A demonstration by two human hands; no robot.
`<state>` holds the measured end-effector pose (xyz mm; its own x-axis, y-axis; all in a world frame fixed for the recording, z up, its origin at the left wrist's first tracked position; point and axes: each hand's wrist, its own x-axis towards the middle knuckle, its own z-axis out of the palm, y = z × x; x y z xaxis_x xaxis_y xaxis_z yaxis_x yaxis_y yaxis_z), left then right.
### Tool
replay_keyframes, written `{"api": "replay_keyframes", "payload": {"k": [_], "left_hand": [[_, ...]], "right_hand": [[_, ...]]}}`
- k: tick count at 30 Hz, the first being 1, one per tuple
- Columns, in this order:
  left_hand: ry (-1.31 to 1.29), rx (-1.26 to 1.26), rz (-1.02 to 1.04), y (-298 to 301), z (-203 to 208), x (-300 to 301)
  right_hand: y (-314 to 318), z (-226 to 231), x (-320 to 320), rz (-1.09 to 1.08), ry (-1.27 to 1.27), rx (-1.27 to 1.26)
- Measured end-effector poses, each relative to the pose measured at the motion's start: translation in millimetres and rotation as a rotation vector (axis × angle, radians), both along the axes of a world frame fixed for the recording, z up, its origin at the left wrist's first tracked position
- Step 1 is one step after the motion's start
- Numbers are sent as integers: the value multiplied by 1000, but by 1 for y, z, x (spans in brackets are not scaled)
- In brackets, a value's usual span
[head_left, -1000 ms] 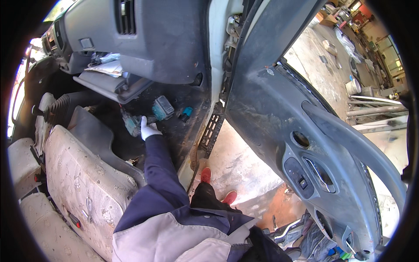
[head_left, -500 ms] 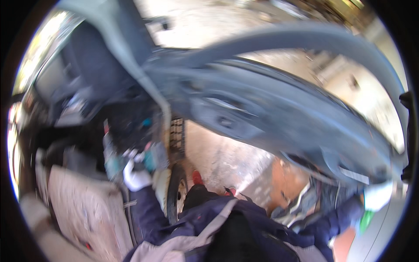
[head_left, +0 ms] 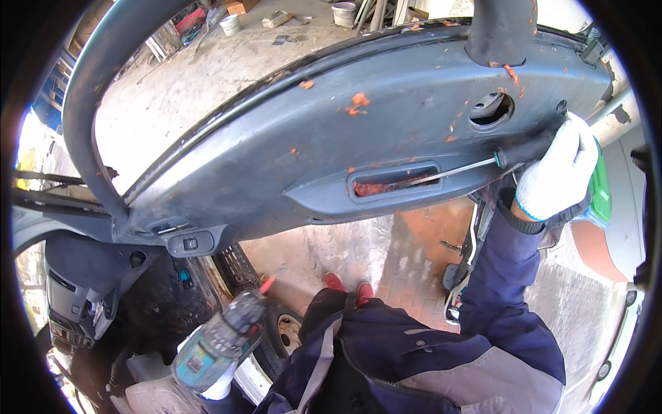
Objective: The person removes the interior door panel of a white van using a cordless drill and a screwdriver. They unscrew fasteners, pry the panel away from the door frame, and detach it to expose the internal door structure.
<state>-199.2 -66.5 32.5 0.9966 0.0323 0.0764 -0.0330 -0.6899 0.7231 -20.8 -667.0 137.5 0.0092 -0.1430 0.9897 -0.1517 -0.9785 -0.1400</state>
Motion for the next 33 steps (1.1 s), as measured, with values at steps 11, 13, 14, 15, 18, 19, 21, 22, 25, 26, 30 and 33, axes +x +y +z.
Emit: {"api": "replay_keyframes", "payload": {"k": [11, 13, 14, 15, 18, 19, 21, 22, 25, 26, 30, 33], "left_hand": [[210, -10, -331, -91, 150, 146], [310, -54, -379, -103, 169, 159], [359, -81, -370, -110, 178, 164], [415, -122, -293, -118, 186, 165], [246, 100, -421, -141, 204, 168], [152, 231, -483, -148, 212, 169], [189, 184, -468, -160, 226, 169], [313, 232, -428, -165, 232, 171], [372, 325, -574, -179, 239, 187], [382, 289, -581, -184, 241, 191], [168, 564, -798, -204, 249, 203], [268, 583, -679, -217, 251, 207]], "right_hand": [[8, -2, -5, 52, -11, 123], [4, -4, -6, 159, -40, 167], [3, -6, -8, 156, -7, 151], [1, -7, -9, 188, -2, 201], [-2, -9, -12, 272, -5, 287], [-2, -9, -13, 203, 34, 232], [-1, -8, -15, 195, 74, 234], [0, -8, -15, 243, 92, 215], [0, -8, -16, 361, 91, 287], [-3, -9, -15, 367, 108, 221], [-11, -7, -24, 412, 261, 187], [-17, -2, -35, 528, 316, 169]]}}
